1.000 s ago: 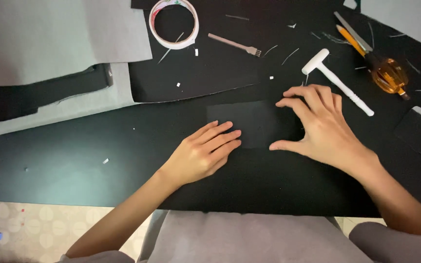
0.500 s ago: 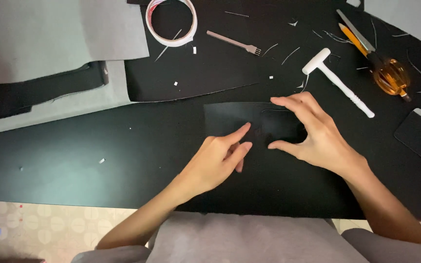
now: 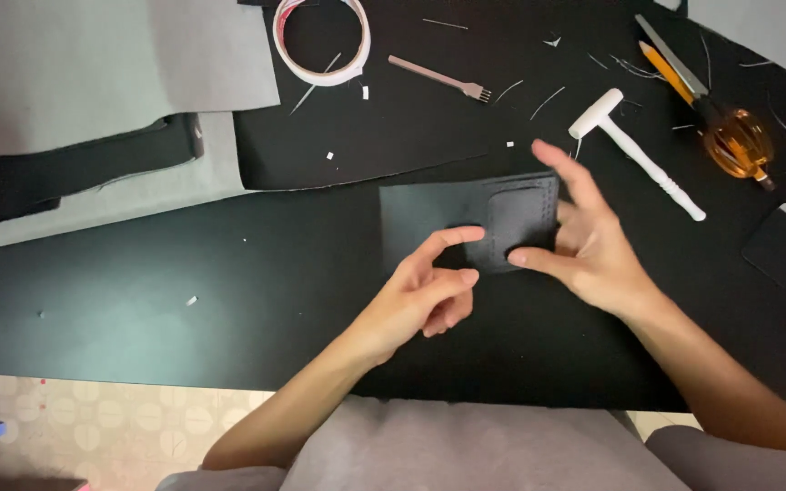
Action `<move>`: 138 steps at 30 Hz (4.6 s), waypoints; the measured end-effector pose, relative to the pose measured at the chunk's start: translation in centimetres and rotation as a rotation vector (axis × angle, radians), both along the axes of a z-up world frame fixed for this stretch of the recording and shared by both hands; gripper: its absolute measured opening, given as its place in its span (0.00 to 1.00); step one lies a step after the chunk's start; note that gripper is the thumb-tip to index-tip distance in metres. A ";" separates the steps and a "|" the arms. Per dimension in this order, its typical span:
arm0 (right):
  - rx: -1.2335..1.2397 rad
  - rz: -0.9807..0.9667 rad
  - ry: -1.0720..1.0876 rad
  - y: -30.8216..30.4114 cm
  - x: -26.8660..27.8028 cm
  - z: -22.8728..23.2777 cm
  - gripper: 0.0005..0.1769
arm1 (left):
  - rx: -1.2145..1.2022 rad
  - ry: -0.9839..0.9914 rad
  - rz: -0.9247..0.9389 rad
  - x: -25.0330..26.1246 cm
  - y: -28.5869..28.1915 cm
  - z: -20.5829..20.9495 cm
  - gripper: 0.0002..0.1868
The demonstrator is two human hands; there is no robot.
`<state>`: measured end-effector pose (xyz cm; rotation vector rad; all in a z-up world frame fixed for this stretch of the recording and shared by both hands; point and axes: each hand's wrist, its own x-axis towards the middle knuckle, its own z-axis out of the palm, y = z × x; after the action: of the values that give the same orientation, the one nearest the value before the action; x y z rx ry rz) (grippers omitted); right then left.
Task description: Hand-sewing leather components and trimming the edges with scissors.
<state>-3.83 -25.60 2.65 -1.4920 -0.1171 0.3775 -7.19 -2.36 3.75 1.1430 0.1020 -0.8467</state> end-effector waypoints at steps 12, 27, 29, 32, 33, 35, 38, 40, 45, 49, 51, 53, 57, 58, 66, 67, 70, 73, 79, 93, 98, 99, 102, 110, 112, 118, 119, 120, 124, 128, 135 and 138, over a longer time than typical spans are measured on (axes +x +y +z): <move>-0.171 0.208 -0.235 0.3 -0.8 0.0 0.48 | -0.146 -0.062 -0.102 -0.1 -0.1 -0.2 0.21; -0.094 -0.142 0.101 -1.8 -0.6 -4.5 0.09 | -0.186 -0.085 0.033 -0.9 -0.7 -3.6 0.27; -0.116 -0.161 0.080 -1.9 -0.4 -4.0 0.09 | -0.076 -0.121 0.051 -1.0 -1.1 -3.2 0.25; -0.098 -0.241 0.033 -2.0 -0.4 -4.3 0.08 | 0.062 -0.257 0.059 -1.5 -1.2 -3.8 0.21; -0.098 -0.241 0.032 -1.8 -0.4 -3.9 0.08 | 0.062 -0.257 0.059 -1.2 -0.9 -3.8 0.21; -0.131 -0.315 -0.025 -1.2 -0.4 -3.2 0.05 | 0.119 -0.274 0.070 -0.9 -0.5 -3.7 0.18; -0.165 -0.347 -0.053 -1.5 -0.3 -3.7 0.06 | 0.200 -0.323 0.087 -0.7 0.0 -2.6 0.16; -0.225 -0.359 -0.084 -2.4 -0.1 -4.7 0.07 | 0.260 -0.397 0.117 -0.5 0.5 -2.6 0.14; -0.474 -0.344 -0.228 -2.1 0.1 -0.8 0.06 | 0.637 -0.726 0.264 -0.5 1.1 -2.1 0.07; -0.738 -0.240 -0.843 -2.9 0.6 1.4 0.11 | 0.852 -1.260 0.281 -0.5 0.2 -2.5 0.05; -0.791 -0.232 -0.907 -3.5 0.8 1.4 0.10 | 0.903 -1.412 0.227 -0.6 -0.4 -2.3 0.10; -0.879 -0.100 -0.938 -3.8 1.0 1.0 0.08 | 1.028 -1.536 -0.004 -0.9 -1.0 -2.2 0.21; -0.927 0.063 -0.998 -3.2 1.0 0.0 0.19 | 1.146 -1.635 -0.075 -1.3 -1.7 -3.3 0.29; -1.019 0.102 -0.956 -3.0 0.8 -0.3 0.23 | 1.143 -1.636 -0.073 -1.3 -1.7 -3.6 0.29; -1.217 0.088 -0.994 -2.6 0.3 -0.2 0.30 | 1.118 -1.613 -0.109 -1.4 -1.7 -4.1 0.31; -1.190 0.094 -0.967 -2.6 0.3 -0.3 0.29 | 1.117 -1.621 -0.091 -1.4 -1.7 -4.2 0.31; -1.183 0.089 -0.941 -2.7 0.3 -0.4 0.29 | 1.099 -1.622 -0.082 -1.3 -1.7 -4.2 0.31; -1.174 0.075 -0.947 -2.8 0.5 -0.5 0.30 | 1.070 -1.599 -0.094 -1.2 -1.5 -3.9 0.30; -1.112 0.078 -0.945 -2.8 0.5 -0.2 0.26 | 1.046 -1.585 -0.108 -1.1 -1.2 -3.4 0.30; -1.081 0.077 -1.063 -2.5 0.8 -0.4 0.21 | 1.119 -1.635 -0.144 3.6 8.7 -0.1 0.23; -1.029 0.075 -1.078 -2.6 1.2 -0.2 0.14 | 1.244 -1.602 0.018 9.8 14.3 0.6 0.17; -1.033 0.070 -1.085 -2.4 1.2 -0.1 0.14 | 1.242 -1.610 0.024 11.1 14.7 0.2 0.17; -1.068 0.025 -0.930 -2.1 1.0 -0.3 0.09 | 1.400 -1.615 0.065 14.9 16.0 -1.5 0.16; -1.000 0.051 -1.113 -2.7 1.7 -1.1 0.10 | 1.462 -1.595 0.232 26.4 18.1 -4.0 0.18; -0.998 0.050 -1.117 -2.6 1.7 -1.2 0.10 | 1.484 -1.509 0.121 28.8 17.8 -3.6 0.20; -0.988 0.040 -1.122 -2.7 1.6 -1.1 0.09 | 1.442 -0.979 -0.284 31.5 16.6 -1.3 0.36; -0.983 0.045 -1.114 -2.6 1.6 -1.0 0.10 | 1.469 -0.879 -0.329 31.9 16.8 -1.2 0.42; -0.981 0.045 -1.116 -2.6 1.6 -1.0 0.10 | 1.471 -0.880 -0.327 31.8 16.7 -0.6 0.42; -1.010 0.064 -1.102 -2.7 1.5 -1.1 0.11 | 1.421 -0.865 -0.343 32.6 17.6 -0.2 0.51; -1.016 0.054 -1.099 -2.6 1.3 -0.9 0.09 | 1.387 -0.777 -0.335 31.8 16.8 1.7 0.52; -1.014 0.069 -1.087 -2.7 1.2 -0.7 0.12 | 1.194 -1.092 0.104 36.4 20.8 -4.6 0.21; -1.009 0.076 -1.091 -2.7 1.3 -0.9 0.13 | 1.088 -1.402 0.262 34.8 20.7 -2.1 0.08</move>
<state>-2.54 -28.26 1.74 -2.5580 -0.9572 -0.4503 27.63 18.33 1.63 2.4393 -0.5020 0.4954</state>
